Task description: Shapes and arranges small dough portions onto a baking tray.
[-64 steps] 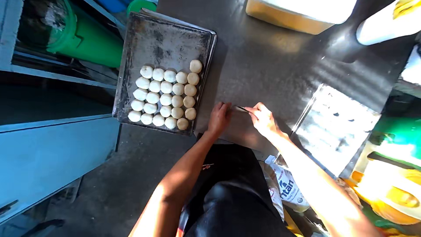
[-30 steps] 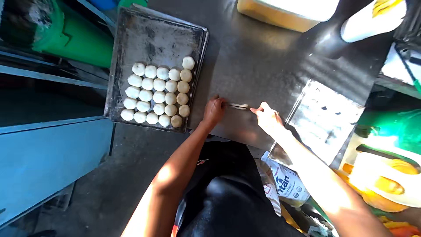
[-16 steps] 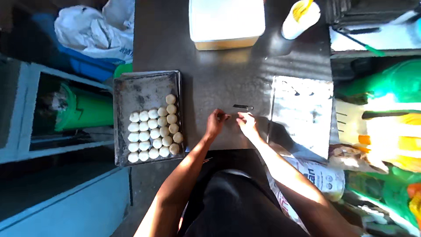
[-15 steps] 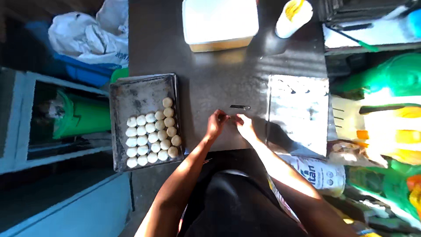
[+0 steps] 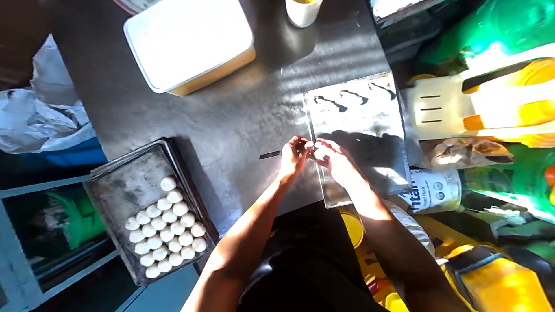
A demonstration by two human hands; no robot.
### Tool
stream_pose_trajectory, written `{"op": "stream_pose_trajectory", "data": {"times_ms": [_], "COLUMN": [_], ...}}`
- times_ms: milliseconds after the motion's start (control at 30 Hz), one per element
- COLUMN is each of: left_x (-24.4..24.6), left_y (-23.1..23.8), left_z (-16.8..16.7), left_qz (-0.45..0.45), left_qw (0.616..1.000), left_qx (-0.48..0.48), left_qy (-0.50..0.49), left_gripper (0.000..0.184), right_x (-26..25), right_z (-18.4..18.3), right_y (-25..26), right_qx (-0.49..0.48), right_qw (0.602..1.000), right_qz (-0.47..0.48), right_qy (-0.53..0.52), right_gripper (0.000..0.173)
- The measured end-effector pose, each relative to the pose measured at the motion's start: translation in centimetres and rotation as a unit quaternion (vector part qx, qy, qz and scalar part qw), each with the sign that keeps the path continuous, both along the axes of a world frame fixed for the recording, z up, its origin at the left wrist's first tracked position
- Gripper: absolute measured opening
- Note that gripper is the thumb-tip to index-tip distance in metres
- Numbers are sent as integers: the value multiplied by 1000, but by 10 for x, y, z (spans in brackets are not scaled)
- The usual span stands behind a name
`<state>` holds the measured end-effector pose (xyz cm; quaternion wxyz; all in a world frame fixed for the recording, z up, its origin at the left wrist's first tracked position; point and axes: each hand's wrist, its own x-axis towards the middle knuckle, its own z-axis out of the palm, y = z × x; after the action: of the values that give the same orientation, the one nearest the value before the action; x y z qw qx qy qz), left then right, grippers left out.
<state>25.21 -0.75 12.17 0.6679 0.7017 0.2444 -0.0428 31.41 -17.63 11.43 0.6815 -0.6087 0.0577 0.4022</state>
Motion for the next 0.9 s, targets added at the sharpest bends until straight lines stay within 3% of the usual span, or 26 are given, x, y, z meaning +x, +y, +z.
{"op": "stream_pose_trajectory", "data": {"times_ms": [100, 200, 333, 467, 600, 667, 733, 833, 900], "left_x": [35, 62, 104, 117, 110, 87, 40, -68, -162], "left_y": [-5, -6, 2, 4, 2, 13, 44, 141, 218], "left_z": [6, 4, -25, -38, -51, -36, -16, 15, 22], "left_qz": [-38, -50, -77, -131, -141, -118, -93, 19, 143], "left_qw": [999, 994, 970, 937, 917, 921, 903, 869, 818], "left_qx": [6, 90, 229, 323, 372, 372, 419, 489, 530], "left_qy": [3, 25, 28, 15, -17, -17, -12, 69, 171], "left_gripper": [25, 26, 18, 13, 19, 22, 28, 29, 30], "right_x": [36, 67, 88, 90, 87, 80, 60, 22, -14], "right_z": [-11, -20, -25, -36, -51, -46, -17, 25, 38], "right_y": [-15, -30, -33, -31, -32, -27, -17, -12, -14], "right_qx": [-91, -208, -258, -290, -346, -372, -395, -363, -358], "right_qw": [983, 937, 896, 869, 815, 790, 774, 780, 768], "right_qz": [12, 69, 92, 81, 87, 106, 125, 109, 120], "right_qy": [-158, -273, -349, -392, -458, -476, -479, -499, -517], "right_gripper": [45, 54, 24, 15, 12, 21, 36, 34, 29]}}
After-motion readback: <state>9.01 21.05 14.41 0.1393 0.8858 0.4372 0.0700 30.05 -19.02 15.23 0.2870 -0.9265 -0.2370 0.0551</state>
